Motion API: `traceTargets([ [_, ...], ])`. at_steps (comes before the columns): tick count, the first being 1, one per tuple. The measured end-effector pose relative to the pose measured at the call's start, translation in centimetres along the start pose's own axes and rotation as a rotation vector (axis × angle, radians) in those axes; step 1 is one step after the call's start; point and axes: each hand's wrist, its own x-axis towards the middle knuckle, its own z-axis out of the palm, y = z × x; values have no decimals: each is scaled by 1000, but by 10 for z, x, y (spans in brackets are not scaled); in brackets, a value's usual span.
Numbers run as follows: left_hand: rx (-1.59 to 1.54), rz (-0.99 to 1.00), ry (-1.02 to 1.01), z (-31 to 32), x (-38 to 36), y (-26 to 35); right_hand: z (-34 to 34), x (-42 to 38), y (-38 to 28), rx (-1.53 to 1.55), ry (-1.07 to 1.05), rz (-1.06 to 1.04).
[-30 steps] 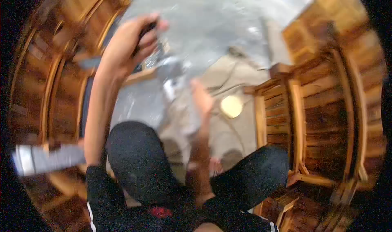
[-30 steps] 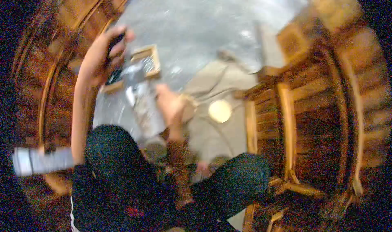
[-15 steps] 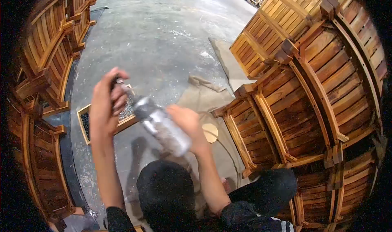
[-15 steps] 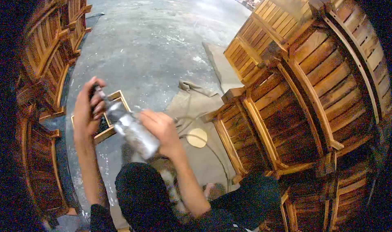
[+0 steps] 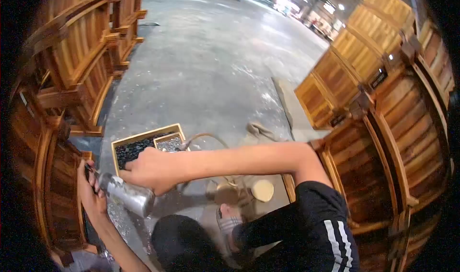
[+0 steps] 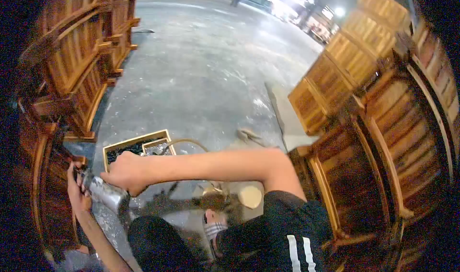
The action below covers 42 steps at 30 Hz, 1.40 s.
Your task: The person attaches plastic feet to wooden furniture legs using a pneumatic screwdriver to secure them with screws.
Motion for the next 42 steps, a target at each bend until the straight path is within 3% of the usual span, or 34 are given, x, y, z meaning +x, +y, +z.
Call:
traceTargets([
  [2, 53, -26, 62, -5, -17, -4, -8, 10, -8, -80, -184, -65],
  [6, 45, 15, 198, -25, -14, -16, -6, 33, -13, -106, -270, -132],
  [9, -20, 66, 360, -48, 12, -28, 24, 46, -2, -61, -90, -214],
  [12, 233, 8, 337, -71, 10, -10, 59, 63, 14, -25, -16, -243],
  [13, 297, 4, 423, -75, 10, -10, 72, 69, 17, -5, 1, -260],
  [15, 263, 34, 387, -91, 9, -16, 90, 71, 18, 59, -40, -291],
  [18, 319, -128, 497, -102, -14, -26, 90, 69, 10, 91, -237, -304],
  [23, 181, -200, 354, -112, -22, -55, 119, 55, 21, 116, -259, -294],
  [28, 54, -202, 112, -74, 5, -106, 118, 4, 44, 35, -321, -101],
  [34, -13, -300, -200, -23, 43, -123, 99, -31, 57, -139, -339, 38],
  [37, -49, -323, -250, -11, 52, -128, 83, -34, 60, -227, -283, -16],
  [42, -51, -313, -228, -10, 58, -126, 62, -10, 64, -256, -418, -30],
])
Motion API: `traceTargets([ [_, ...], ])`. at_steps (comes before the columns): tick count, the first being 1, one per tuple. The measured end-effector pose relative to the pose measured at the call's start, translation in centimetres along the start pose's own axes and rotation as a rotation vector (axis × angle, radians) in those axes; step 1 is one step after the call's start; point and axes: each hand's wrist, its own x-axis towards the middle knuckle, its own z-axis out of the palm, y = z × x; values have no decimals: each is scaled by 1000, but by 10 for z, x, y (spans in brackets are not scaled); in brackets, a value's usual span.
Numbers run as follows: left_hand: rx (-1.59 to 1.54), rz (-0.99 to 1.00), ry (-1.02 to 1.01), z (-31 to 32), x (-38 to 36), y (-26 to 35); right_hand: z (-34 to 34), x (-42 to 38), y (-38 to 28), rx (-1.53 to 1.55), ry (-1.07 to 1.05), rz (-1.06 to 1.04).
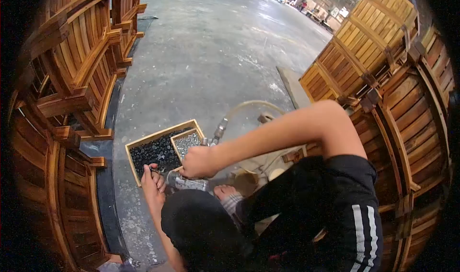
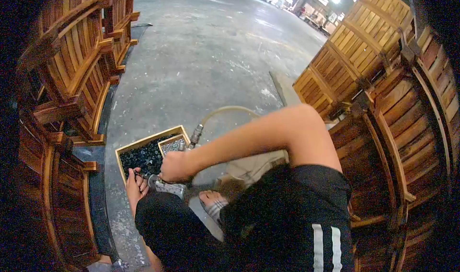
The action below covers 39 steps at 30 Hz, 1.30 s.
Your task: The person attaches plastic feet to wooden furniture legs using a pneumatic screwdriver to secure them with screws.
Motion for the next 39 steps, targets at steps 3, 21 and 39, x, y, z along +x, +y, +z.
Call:
traceTargets([
  [3, 13, 23, 118, -28, 1, -6, 16, 26, -3, -15, 39, -43],
  [21, 12, 286, 974, -220, -172, -81, 129, 196, -129, 609, 721, -817],
  [39, -204, 249, 789, -281, -198, -30, 160, 256, -201, 419, 342, -496],
])
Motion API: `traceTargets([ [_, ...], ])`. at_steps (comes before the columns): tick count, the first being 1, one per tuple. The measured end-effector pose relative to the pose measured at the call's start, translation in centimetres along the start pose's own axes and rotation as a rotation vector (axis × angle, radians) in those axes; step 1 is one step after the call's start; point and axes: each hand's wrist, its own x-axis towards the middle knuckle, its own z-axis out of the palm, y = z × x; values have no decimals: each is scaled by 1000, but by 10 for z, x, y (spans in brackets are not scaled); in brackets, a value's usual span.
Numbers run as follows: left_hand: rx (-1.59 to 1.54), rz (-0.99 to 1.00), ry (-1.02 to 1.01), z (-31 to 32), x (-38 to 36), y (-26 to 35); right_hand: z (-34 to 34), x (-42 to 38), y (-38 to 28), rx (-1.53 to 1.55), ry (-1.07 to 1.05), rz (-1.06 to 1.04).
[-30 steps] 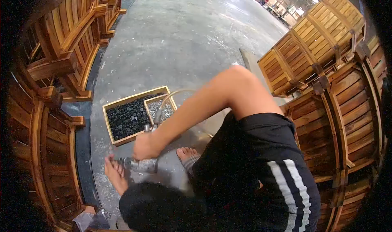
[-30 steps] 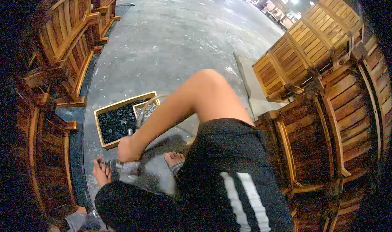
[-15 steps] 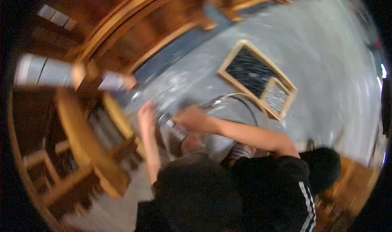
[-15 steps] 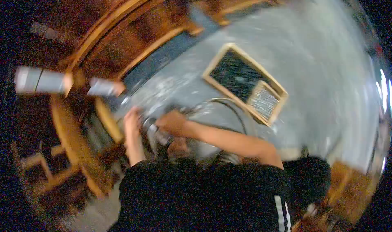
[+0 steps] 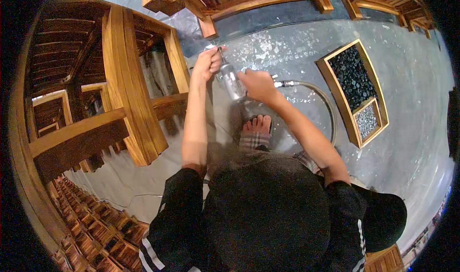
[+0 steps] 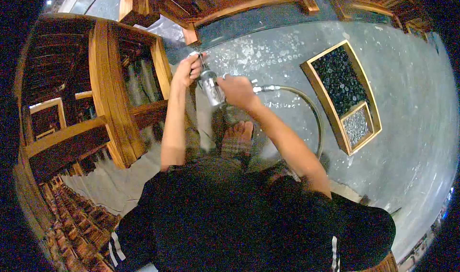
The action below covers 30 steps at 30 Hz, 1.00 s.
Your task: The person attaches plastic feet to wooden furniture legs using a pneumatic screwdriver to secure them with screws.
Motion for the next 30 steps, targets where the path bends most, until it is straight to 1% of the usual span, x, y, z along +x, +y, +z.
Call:
traceTargets([
  [2, -18, 2, -7, -14, 17, -1, 2, 14, 0, -6, 7, 9],
  [3, -4, 12, -19, -19, 22, 1, 7, 20, 3, 20, 61, -38],
  [6, 9, 31, 18, -27, 32, 3, 17, 32, 4, 56, -34, 19],
  [11, 0, 5, 7, -30, 40, 4, 22, 38, 4, 43, -68, 62],
  [15, 5, 38, 0, -34, 45, 2, 27, 39, 7, 32, -68, 71],
  [21, 23, 95, -16, -37, 51, 4, 32, 45, 10, 7, 8, 54],
  [24, 24, 88, -25, -38, 50, 5, 33, 46, 11, 13, 17, 49],
  [27, -11, 69, -10, -38, 52, 3, 32, 45, 13, 14, 120, -4],
  [30, -2, 72, -33, -38, 51, 2, 30, 44, 10, 2, 114, 13],
])
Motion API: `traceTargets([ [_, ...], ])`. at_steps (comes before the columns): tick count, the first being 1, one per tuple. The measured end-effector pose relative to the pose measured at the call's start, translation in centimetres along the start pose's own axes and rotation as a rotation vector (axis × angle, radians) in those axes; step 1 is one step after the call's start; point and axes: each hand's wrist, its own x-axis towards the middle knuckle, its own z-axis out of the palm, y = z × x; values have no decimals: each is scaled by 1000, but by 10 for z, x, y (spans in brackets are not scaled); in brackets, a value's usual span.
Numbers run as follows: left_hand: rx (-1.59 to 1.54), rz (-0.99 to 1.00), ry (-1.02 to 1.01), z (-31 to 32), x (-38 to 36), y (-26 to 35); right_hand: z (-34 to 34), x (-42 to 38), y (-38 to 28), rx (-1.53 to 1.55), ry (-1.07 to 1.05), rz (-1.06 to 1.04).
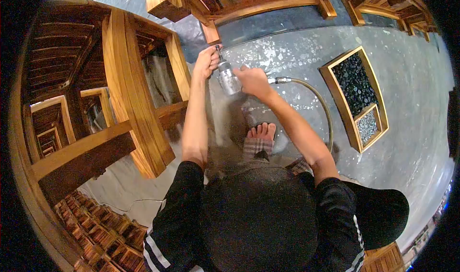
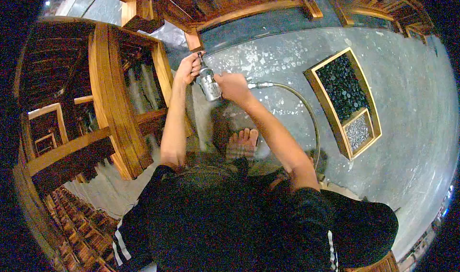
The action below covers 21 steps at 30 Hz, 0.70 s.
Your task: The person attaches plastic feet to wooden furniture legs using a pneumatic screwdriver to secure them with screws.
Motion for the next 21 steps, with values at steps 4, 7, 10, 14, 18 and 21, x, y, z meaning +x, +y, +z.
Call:
traceTargets([
  [4, -12, -1, 13, 1, -1, 1, 1, -1, 0, -20, -16, 7],
  [7, 4, 15, 2, 2, -2, 2, 3, -1, 1, -30, -61, 31],
  [10, 1, 26, -14, 3, -7, 4, 6, -2, 0, -15, -38, 17],
  [14, 0, 11, 4, 7, -11, 6, 3, -2, -1, -28, -33, 10],
  [18, -5, 13, -12, 4, -8, 4, 7, -1, 1, -16, -96, 54],
  [21, 9, 13, -23, 2, -7, 3, 10, -1, 3, 3, -88, 50],
])
